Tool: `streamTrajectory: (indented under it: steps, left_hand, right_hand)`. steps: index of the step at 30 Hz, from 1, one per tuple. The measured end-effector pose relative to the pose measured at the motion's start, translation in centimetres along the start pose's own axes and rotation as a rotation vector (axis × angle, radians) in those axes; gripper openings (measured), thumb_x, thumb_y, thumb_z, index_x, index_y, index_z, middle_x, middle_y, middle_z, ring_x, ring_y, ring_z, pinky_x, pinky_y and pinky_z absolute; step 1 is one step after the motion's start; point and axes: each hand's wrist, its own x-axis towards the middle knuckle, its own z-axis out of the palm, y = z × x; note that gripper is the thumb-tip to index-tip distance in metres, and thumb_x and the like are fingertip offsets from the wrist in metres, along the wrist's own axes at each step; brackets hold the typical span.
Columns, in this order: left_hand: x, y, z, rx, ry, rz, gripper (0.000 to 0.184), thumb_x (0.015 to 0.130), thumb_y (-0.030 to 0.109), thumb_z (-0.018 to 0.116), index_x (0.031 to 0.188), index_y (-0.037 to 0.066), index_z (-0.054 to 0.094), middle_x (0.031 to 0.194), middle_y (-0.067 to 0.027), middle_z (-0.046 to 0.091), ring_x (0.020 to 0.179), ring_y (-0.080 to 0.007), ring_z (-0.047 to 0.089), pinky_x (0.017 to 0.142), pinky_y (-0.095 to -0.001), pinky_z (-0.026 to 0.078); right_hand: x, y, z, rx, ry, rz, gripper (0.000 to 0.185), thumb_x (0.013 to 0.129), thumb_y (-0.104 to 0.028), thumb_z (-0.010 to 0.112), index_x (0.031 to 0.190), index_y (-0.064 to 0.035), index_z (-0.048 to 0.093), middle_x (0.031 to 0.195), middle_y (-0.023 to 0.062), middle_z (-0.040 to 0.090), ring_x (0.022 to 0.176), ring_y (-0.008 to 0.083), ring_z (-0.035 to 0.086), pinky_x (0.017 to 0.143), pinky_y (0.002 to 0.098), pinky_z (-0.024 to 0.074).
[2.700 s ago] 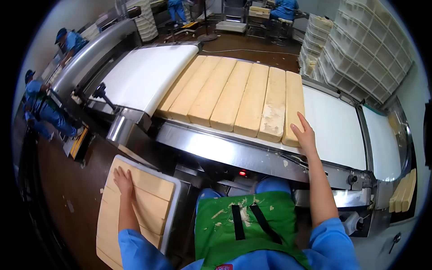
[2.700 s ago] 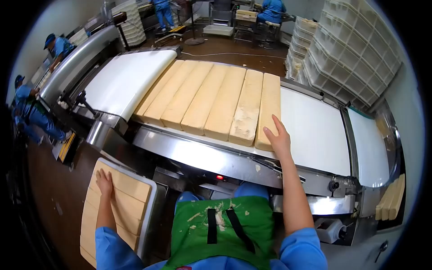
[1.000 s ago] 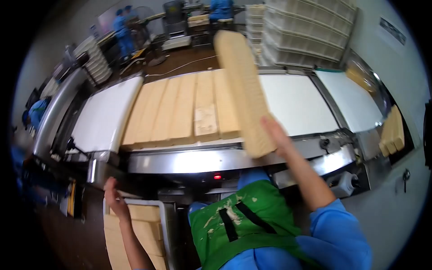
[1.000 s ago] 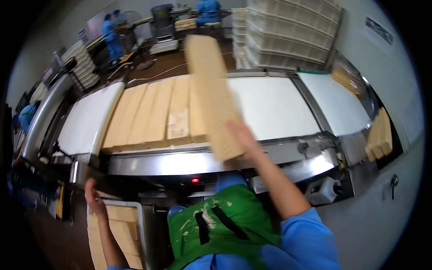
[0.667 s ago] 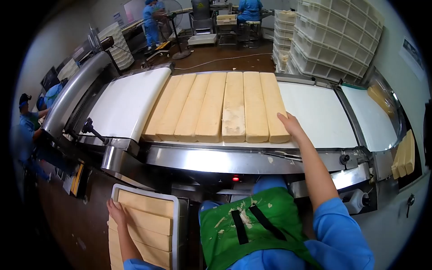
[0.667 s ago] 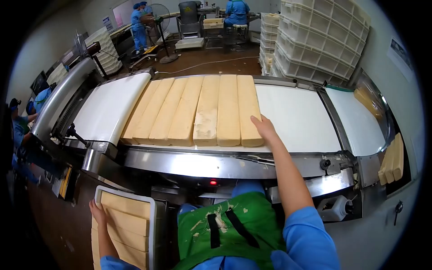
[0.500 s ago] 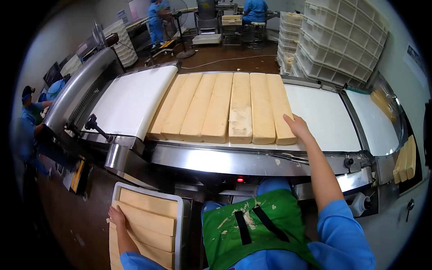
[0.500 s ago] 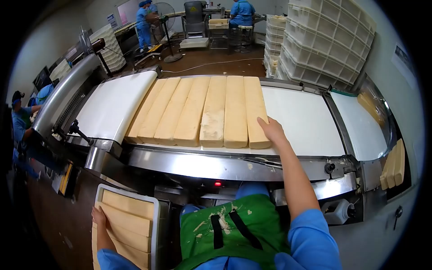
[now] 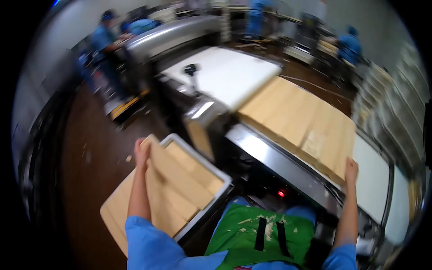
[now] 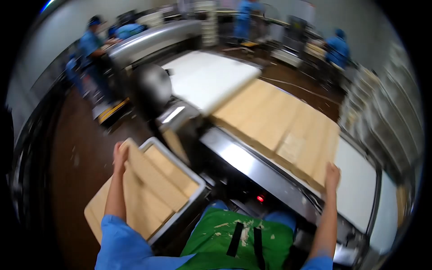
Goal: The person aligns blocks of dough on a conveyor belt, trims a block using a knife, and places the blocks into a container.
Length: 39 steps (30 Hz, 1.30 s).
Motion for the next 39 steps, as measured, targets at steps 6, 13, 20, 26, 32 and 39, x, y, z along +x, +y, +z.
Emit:
streamTrajectory:
  steps: [6,13,20,26,32,39]
  left_hand:
    - [-11.7,8.1,5.0,-0.337,0.161,0.119,0.058,0.09,0.031,0.064,0.133,0.003,0.037,0.119,-0.0105,0.052,0.108,-0.0178,0.05,0.095,-0.031,0.041]
    - [-21.4,25.2,12.9,-0.794,-0.379,0.243,0.053,0.089,0.027,0.066,0.129,0.005,0.039,0.119,-0.0078,0.053,0.11,-0.0147,0.052,0.094,-0.0307,0.044]
    - [-22.9,29.5,19.6,-0.71,-0.763,0.474,0.072,0.093,0.039,0.056,0.146,0.005,0.023,0.132,-0.0132,0.045,0.118,-0.0213,0.047,0.104,-0.0356,0.034]
    - [-17.6,15.6,15.9,0.036,-0.253,0.588,0.03,0.084,0.013,0.063,0.111,0.003,0.059,0.119,-0.014,0.055,0.113,-0.031,0.052,0.096,-0.0377,0.041]
    - [-12.9,-2.0,2.9,0.844,0.119,0.213,0.04,0.082,0.022,0.064,0.118,0.005,0.057,0.129,-0.0161,0.051,0.123,-0.0315,0.044,0.103,-0.0459,0.033]
    - [-10.1,-6.8,-0.1,1.168,0.027,0.031,0.058,0.093,0.037,0.049,0.14,0.006,0.038,0.148,-0.0198,0.029,0.139,-0.0326,0.024,0.112,-0.0542,0.015]
  right_hand:
    - [-5.5,-9.6,0.1,0.072,0.172,-0.428,0.047,0.086,-0.017,0.061,0.129,-0.0022,0.05,0.134,0.0176,0.046,0.126,0.0333,0.04,0.107,0.0408,0.0308]
    - [-21.9,-25.6,0.8,0.553,-0.614,-0.747,0.105,0.062,-0.034,0.083,0.143,0.0001,0.027,0.143,0.0175,0.038,0.133,0.0318,0.036,0.111,0.04,0.0253]
    - [-22.2,-19.0,-1.8,1.254,-0.478,-0.096,0.097,0.071,-0.042,0.081,0.14,0.0008,0.03,0.134,0.0122,0.046,0.123,0.0266,0.046,0.104,0.0399,0.0359]
    - [-10.8,-6.4,-8.0,1.288,-0.145,0.429,0.053,0.097,-0.037,0.049,0.135,-0.0021,0.041,0.128,0.01,0.053,0.116,0.0221,0.053,0.099,0.0345,0.043]
    - [-2.1,8.1,-8.2,0.972,-0.311,0.543,0.051,0.097,-0.037,0.048,0.136,-0.0049,0.042,0.125,0.0094,0.055,0.11,0.0238,0.056,0.091,0.0356,0.047]
    - [-1.8,1.6,-5.6,0.746,-0.368,0.364,0.047,0.097,-0.034,0.05,0.133,-0.0041,0.047,0.119,0.01,0.059,0.108,0.0224,0.057,0.087,0.0347,0.0472]
